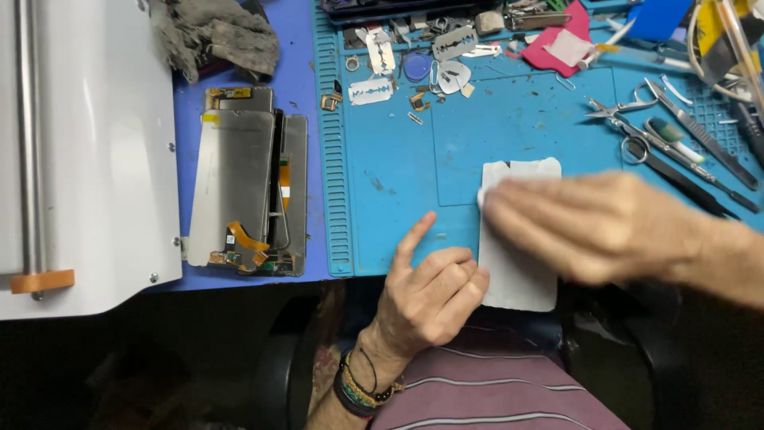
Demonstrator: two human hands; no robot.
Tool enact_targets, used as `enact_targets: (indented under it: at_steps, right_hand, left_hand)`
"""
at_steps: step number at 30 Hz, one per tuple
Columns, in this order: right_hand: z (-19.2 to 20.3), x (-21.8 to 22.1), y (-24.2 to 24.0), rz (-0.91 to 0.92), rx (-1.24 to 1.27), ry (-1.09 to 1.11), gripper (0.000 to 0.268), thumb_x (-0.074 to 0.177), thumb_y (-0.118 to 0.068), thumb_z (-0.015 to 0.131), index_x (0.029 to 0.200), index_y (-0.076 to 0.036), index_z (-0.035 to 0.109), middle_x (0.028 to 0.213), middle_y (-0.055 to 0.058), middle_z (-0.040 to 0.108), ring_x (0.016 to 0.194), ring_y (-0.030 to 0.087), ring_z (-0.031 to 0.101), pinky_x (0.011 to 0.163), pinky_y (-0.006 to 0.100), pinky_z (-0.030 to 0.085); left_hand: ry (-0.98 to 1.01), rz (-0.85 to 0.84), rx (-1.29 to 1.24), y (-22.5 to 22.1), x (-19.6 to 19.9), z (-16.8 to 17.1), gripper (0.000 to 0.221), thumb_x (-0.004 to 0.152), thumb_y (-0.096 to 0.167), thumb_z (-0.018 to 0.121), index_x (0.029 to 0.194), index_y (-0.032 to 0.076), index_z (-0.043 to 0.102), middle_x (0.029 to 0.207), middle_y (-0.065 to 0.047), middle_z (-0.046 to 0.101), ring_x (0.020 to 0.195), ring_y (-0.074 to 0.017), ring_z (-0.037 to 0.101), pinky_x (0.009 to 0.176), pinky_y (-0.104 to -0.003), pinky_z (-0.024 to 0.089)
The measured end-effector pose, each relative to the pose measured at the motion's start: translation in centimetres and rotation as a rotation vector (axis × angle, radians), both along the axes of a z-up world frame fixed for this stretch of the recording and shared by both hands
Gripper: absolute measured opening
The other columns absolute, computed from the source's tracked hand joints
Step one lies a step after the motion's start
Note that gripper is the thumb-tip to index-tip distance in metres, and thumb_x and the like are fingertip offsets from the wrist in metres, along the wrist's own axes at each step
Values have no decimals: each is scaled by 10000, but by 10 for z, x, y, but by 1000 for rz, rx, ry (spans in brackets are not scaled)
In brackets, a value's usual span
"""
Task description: The person holds a white flexible sheet over a repair workbench and trims its edges with scissors, then uses a small blade to trim and clean up the cut edges. They then press and rub the surface of the trimmed sheet with a small round pad while holding it flat on the mat.
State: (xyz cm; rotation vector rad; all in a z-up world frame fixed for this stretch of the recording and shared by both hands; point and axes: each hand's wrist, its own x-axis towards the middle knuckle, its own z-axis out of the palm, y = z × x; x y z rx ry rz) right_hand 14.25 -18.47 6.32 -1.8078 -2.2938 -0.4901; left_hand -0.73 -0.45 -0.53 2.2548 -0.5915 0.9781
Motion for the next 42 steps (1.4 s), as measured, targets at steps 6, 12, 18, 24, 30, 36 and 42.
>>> enact_targets:
  at_steps: [6, 12, 18, 24, 30, 36, 42]
  right_hand:
    - [-3, 10, -6, -44, -2, -30, 305, 1026, -83, 492, 1198, 69, 693, 1193, 217, 744, 1055, 307, 762, 852, 353, 628]
    - [-3, 10, -1, -59, 31, -70, 264, 1037, -84, 520, 1157, 64, 702, 1152, 172, 752, 1039, 276, 762, 871, 341, 627]
    - [-8, 7, -4, -22, 24, -60, 315, 1023, -77, 479, 1210, 74, 683, 1200, 223, 735, 1061, 314, 757, 869, 359, 630]
    - [-2, 4, -1, 8, 31, -7, 312, 1028, -96, 485, 1186, 69, 697, 1196, 219, 736, 1057, 304, 755, 845, 358, 626]
    - [2, -1, -6, 3, 43, -20, 317, 1037, -89, 453, 1170, 79, 688, 1180, 218, 737, 1035, 311, 760, 835, 354, 619]
    - [3, -5, -16, -88, 35, -44, 289, 1041, -49, 483, 1198, 76, 692, 1198, 205, 739, 1086, 294, 752, 904, 352, 618]
    - [-2, -5, -25, -129, 15, -9, 354, 1038, -108, 431, 1219, 39, 698, 1206, 202, 742, 1070, 290, 755, 863, 344, 611]
  left_hand:
    - [-2, 8, 10, 1, -1, 0, 177, 1014, -25, 578, 888, -3, 701, 845, -103, 635, 885, -223, 684, 1015, -654, 519]
    - [-9, 26, 19, 0, 1, 2, 198, 1015, -27, 569, 886, -1, 717, 829, -89, 646, 862, -219, 689, 1016, -637, 515]
    - [5, 23, 17, 1, -1, -1, 192, 1018, -20, 578, 881, 2, 711, 841, -95, 635, 873, -224, 691, 1033, -643, 497]
    - [14, 23, 20, 1, -1, 1, 194, 1021, -18, 570, 892, 0, 713, 840, -95, 638, 872, -223, 696, 1039, -648, 487]
    - [10, 23, 8, 0, 1, 3, 192, 1007, -31, 590, 861, -1, 711, 811, -96, 629, 843, -235, 704, 1035, -653, 486]
    - [-4, 29, 17, -1, 3, 3, 188, 999, -36, 607, 850, 14, 710, 805, -87, 627, 836, -220, 703, 1027, -639, 498]
    - [13, 22, 8, -3, 0, -1, 173, 1000, -23, 613, 861, 14, 709, 800, -84, 641, 831, -230, 708, 1033, -647, 481]
